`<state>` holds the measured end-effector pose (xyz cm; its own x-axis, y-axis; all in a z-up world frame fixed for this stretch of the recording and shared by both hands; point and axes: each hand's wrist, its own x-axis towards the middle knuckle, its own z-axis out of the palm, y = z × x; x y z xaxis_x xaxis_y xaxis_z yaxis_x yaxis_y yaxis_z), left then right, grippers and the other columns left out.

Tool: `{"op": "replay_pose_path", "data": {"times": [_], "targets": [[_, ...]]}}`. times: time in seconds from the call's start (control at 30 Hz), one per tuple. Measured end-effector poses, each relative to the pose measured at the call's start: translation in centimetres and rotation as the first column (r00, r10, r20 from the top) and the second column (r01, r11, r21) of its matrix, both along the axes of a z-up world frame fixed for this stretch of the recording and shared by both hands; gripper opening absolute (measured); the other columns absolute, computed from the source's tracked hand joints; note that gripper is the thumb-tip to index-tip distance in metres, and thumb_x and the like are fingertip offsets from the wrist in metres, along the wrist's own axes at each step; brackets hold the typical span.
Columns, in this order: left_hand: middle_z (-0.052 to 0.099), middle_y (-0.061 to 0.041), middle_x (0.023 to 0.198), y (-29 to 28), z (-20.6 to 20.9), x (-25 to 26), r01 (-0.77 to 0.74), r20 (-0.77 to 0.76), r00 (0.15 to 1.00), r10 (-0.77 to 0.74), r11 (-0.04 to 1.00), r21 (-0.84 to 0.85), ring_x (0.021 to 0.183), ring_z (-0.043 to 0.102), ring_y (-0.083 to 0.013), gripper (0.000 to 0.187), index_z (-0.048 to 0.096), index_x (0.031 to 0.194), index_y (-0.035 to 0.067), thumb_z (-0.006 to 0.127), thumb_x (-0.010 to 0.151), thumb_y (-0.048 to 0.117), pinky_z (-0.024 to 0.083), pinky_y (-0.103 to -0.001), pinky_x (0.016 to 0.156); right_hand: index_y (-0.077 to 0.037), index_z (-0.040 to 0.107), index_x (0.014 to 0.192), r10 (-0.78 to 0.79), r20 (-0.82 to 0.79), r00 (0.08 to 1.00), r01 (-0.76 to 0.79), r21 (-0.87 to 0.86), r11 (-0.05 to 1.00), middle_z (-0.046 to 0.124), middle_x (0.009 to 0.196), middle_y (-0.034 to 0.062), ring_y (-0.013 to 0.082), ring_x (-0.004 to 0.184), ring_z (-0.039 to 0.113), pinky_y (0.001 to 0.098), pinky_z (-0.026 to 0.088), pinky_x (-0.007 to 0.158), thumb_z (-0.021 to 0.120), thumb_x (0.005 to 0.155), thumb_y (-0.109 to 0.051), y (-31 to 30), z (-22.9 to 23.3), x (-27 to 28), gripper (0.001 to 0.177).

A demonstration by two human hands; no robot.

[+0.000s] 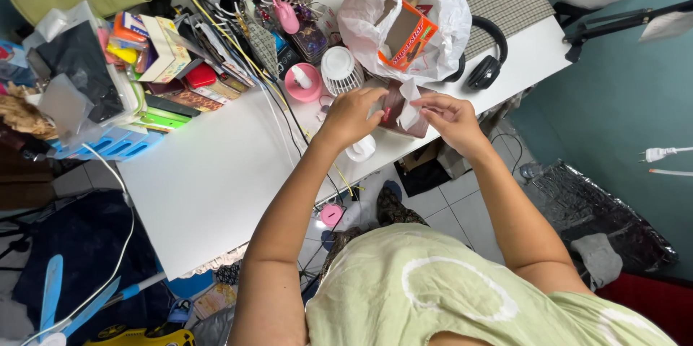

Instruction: Cleaning a small whiteboard and organizing items on a cluttered desk.

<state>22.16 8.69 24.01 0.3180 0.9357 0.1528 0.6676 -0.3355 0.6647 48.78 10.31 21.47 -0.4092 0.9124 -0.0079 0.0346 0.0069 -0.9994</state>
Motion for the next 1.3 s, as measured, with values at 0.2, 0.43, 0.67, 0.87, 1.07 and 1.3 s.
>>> {"op": "replay_pose_path", "data": {"times": [0.2, 0.43, 0.67, 0.87, 1.07, 1.3], "targets": [[0.068, -0.017, 0.130, -2.4, 4.3, -1.5, 0.016, 0.328, 0.943, -0.048, 0.995, 0.100, 0.117, 0.064, -0.0333, 0.068, 0.060, 0.137, 0.004, 0.078, 0.072, 0.005, 0.050, -0.041, 0.099, 0.004, 0.076, 0.109, 0.175, -0.248, 0.953, -0.208, -0.112, 0.972, 0.071, 0.115, 0.0082, 0.0111, 0.099, 0.064, 0.0248, 0.052, 0.088, 0.065, 0.100, 0.000, -0.1, 3.7, -3.1, 0.015], [0.078, -0.004, 0.112, -6.5, 1.2, -4.9, 0.028, 0.570, 0.804, 0.170, 0.946, -0.322, 0.104, 0.070, -0.0099, 0.035, 0.075, 0.116, 0.001, 0.083, 0.084, 0.013, 0.054, -0.028, 0.096, 0.002, 0.073, 0.101, 0.370, -0.423, 0.827, -0.462, -0.137, 0.876, 0.072, 0.105, 0.0071, 0.0113, 0.098, 0.065, 0.0261, 0.052, 0.090, 0.067, 0.104, -0.006, 3.3, 4.6, -7.9, 0.011], [0.074, -0.003, 0.100, -12.0, 0.9, -7.0, -0.077, 0.762, 0.530, 0.372, 0.916, -0.394, 0.094, 0.068, -0.0076, 0.022, 0.071, 0.105, -0.001, 0.081, 0.089, 0.009, 0.055, -0.026, 0.089, 0.001, 0.072, 0.113, 0.493, -0.431, 0.756, -0.624, -0.246, 0.742, 0.072, 0.110, 0.0045, 0.0114, 0.102, 0.066, 0.0271, 0.053, 0.093, 0.065, 0.100, -0.003, 4.1, 6.7, -14.6, 0.015], [0.076, -0.006, 0.097, -16.7, -2.3, -8.9, -0.359, 0.769, 0.275, 0.576, 0.804, -0.474, 0.088, 0.070, -0.0080, 0.014, 0.067, 0.104, -0.001, 0.074, 0.092, 0.002, 0.057, -0.024, 0.081, -0.003, 0.067, 0.124, 0.528, -0.424, 0.736, -0.668, -0.326, 0.669, 0.065, 0.128, 0.0047, 0.0121, 0.112, 0.065, 0.0272, 0.052, 0.100, 0.063, 0.095, 0.000, 1.8, 6.5, -20.7, 0.029], [0.074, -0.005, 0.093, -20.9, -4.0, -11.9, -0.543, 0.750, 0.147, 0.645, 0.687, -0.483, 0.084, 0.067, -0.0065, 0.013, 0.067, 0.105, -0.001, 0.073, 0.093, 0.002, 0.054, -0.023, 0.076, -0.005, 0.062, 0.133, 0.657, -0.198, 0.727, -0.675, -0.033, 0.737, 0.051, 0.142, 0.0037, 0.0117, 0.121, 0.056, 0.0222, 0.044, 0.096, 0.066, 0.094, 0.008, -1.6, 3.9, -25.3, 0.041], [0.074, -0.003, 0.099, -25.5, -4.6, -15.8, -0.630, 0.724, 0.075, 0.686, 0.595, -0.499, 0.089, 0.066, -0.0050, 0.011, 0.067, 0.106, 0.001, 0.069, 0.096, 0.003, 0.052, -0.021, 0.078, -0.007, 0.043, 0.146, 0.525, -0.363, 0.770, -0.626, -0.588, 0.512, 0.059, 0.133, 0.0097, 0.0132, 0.099, 0.066, 0.0268, 0.057, 0.079, 0.069, 0.082, 0.008, -5.8, -1.5, -31.4, 0.071]]}}
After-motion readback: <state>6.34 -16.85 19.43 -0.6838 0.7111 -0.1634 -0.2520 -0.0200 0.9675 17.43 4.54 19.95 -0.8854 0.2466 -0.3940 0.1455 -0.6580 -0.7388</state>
